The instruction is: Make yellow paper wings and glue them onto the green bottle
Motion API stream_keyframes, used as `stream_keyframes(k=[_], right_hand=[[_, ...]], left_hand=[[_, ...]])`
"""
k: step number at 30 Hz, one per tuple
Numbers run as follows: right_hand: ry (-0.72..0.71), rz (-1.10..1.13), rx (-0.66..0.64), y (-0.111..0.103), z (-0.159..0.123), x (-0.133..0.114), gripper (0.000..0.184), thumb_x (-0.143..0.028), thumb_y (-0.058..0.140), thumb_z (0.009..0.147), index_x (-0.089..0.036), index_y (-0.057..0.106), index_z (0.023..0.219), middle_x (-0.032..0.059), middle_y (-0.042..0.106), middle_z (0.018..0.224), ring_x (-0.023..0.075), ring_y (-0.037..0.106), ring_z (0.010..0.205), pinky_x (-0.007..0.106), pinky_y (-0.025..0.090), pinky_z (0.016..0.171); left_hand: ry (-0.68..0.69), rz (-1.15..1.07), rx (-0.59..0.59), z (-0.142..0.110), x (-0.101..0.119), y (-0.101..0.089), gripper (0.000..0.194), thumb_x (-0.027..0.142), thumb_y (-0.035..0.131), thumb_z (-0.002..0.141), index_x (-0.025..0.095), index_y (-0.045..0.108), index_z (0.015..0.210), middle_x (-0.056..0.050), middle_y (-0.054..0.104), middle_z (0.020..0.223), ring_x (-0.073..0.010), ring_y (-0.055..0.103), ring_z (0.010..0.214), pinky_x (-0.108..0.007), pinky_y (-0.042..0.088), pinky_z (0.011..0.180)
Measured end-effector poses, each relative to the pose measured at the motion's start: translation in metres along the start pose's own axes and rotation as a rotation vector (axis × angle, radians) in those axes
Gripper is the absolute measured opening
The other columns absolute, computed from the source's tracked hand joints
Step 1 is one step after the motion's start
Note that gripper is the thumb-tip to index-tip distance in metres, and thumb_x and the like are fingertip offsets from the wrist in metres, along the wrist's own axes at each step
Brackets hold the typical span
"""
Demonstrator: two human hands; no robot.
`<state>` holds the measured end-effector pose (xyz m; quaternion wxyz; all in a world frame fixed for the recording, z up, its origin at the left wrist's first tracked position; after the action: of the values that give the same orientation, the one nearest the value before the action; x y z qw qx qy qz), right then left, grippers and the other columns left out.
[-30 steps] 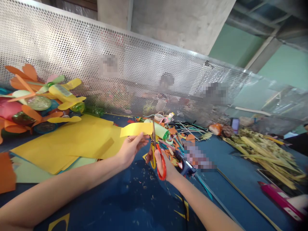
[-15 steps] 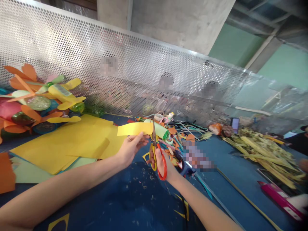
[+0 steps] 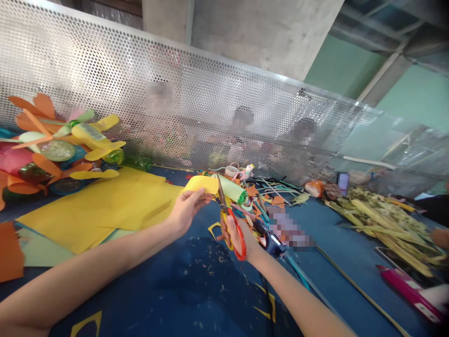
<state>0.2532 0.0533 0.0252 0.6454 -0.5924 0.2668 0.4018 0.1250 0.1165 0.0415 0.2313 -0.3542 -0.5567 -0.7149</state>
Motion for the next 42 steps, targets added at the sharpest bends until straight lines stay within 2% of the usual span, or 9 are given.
stream_keyframes(k=[8, 14, 20, 26, 30, 32, 34, 37, 42], right_hand=[[0.036, 0.027, 0.014, 0.0, 0.001, 0.007, 0.053, -0.068, 0.019, 0.081, -0.022, 0.04, 0.065, -0.0047, 0.04, 0.045, 0.0126, 0.05, 0.038, 0.025, 0.046, 0.046], [0.031, 0.082, 0.013, 0.002, 0.002, 0.009, 0.05, -0.066, 0.021, 0.082, -0.022, 0.037, 0.064, -0.0067, 0.034, 0.045, 0.0096, 0.042, 0.034, 0.026, 0.05, 0.051], [0.046, 0.096, 0.014, 0.001, 0.002, 0.009, 0.049, -0.065, 0.024, 0.082, -0.022, 0.036, 0.062, -0.0069, 0.035, 0.045, 0.0088, 0.043, 0.033, 0.026, 0.051, 0.049], [0.023, 0.117, -0.031, 0.001, 0.002, 0.005, 0.047, -0.064, 0.03, 0.081, -0.022, 0.035, 0.061, -0.008, 0.033, 0.045, 0.0073, 0.039, 0.032, 0.027, 0.053, 0.053], [0.019, 0.087, -0.072, 0.002, 0.002, 0.003, 0.05, -0.065, 0.03, 0.08, -0.022, 0.034, 0.056, -0.0085, 0.03, 0.042, 0.0072, 0.036, 0.031, 0.028, 0.053, 0.052], [0.013, 0.064, -0.089, 0.003, 0.002, 0.002, 0.051, -0.066, 0.031, 0.079, -0.022, 0.034, 0.054, -0.0085, 0.029, 0.04, 0.0074, 0.036, 0.031, 0.028, 0.053, 0.052], [0.016, 0.049, -0.101, 0.004, 0.002, 0.003, 0.052, -0.067, 0.031, 0.079, -0.022, 0.034, 0.053, -0.0085, 0.029, 0.039, 0.0077, 0.036, 0.031, 0.028, 0.052, 0.052], [0.041, 0.025, -0.111, 0.005, 0.002, 0.007, 0.051, -0.066, 0.031, 0.079, -0.021, 0.036, 0.055, -0.0076, 0.034, 0.042, 0.0083, 0.04, 0.033, 0.026, 0.051, 0.051], [-0.041, -0.058, -0.131, 0.004, 0.001, 0.003, 0.049, -0.061, 0.028, 0.084, -0.019, 0.046, 0.065, -0.0004, 0.053, 0.057, 0.0138, 0.056, 0.052, 0.025, 0.047, 0.054]], left_hand=[[0.007, -0.014, 0.004, 0.003, 0.002, -0.001, 0.014, 0.023, 0.07, 0.068, 0.009, 0.068, 0.066, -0.005, 0.069, 0.065, -0.0108, 0.063, 0.063, -0.021, 0.05, 0.069], [-0.004, -0.027, 0.0, 0.003, 0.0, 0.0, 0.013, 0.022, 0.069, 0.068, 0.009, 0.069, 0.067, -0.005, 0.069, 0.066, -0.011, 0.063, 0.064, -0.021, 0.051, 0.069], [0.0, -0.029, 0.009, 0.003, 0.002, -0.001, 0.014, 0.022, 0.069, 0.068, 0.009, 0.068, 0.068, -0.006, 0.069, 0.066, -0.0113, 0.063, 0.064, -0.021, 0.051, 0.068], [0.017, -0.009, 0.066, 0.009, 0.008, -0.008, 0.016, 0.023, 0.071, 0.064, 0.009, 0.063, 0.067, -0.006, 0.067, 0.061, -0.0128, 0.063, 0.062, -0.023, 0.051, 0.066], [0.033, 0.019, 0.117, 0.011, 0.011, -0.013, 0.018, 0.023, 0.072, 0.062, 0.012, 0.059, 0.066, -0.001, 0.063, 0.055, -0.0135, 0.063, 0.059, -0.025, 0.05, 0.063], [0.062, 0.062, 0.105, 0.012, 0.014, -0.013, 0.019, 0.025, 0.072, 0.063, 0.013, 0.06, 0.073, -0.001, 0.064, 0.06, -0.0135, 0.063, 0.061, -0.025, 0.05, 0.063], [0.112, 0.124, 0.066, 0.013, 0.017, -0.011, 0.026, 0.027, 0.07, 0.065, 0.013, 0.063, 0.086, -0.004, 0.068, 0.079, -0.014, 0.063, 0.069, -0.025, 0.05, 0.066], [0.189, 0.251, 0.02, 0.015, 0.021, -0.01, 0.034, 0.031, 0.067, 0.068, 0.014, 0.063, 0.097, -0.008, 0.066, 0.098, -0.0153, 0.062, 0.076, -0.025, 0.05, 0.067], [0.266, 0.448, 0.0, 0.017, 0.027, -0.01, 0.028, 0.033, 0.065, 0.071, 0.014, 0.065, 0.092, -0.006, 0.068, 0.088, -0.0158, 0.061, 0.07, -0.025, 0.049, 0.065]])
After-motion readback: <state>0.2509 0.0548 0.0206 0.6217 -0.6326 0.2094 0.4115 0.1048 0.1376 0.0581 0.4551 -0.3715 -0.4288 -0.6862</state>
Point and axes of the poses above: each hand's wrist, its own z-axis towards the middle knuckle, its own y-axis out of the palm, x = y × z, the point moved 7 cm from there along z, towards the middle knuckle
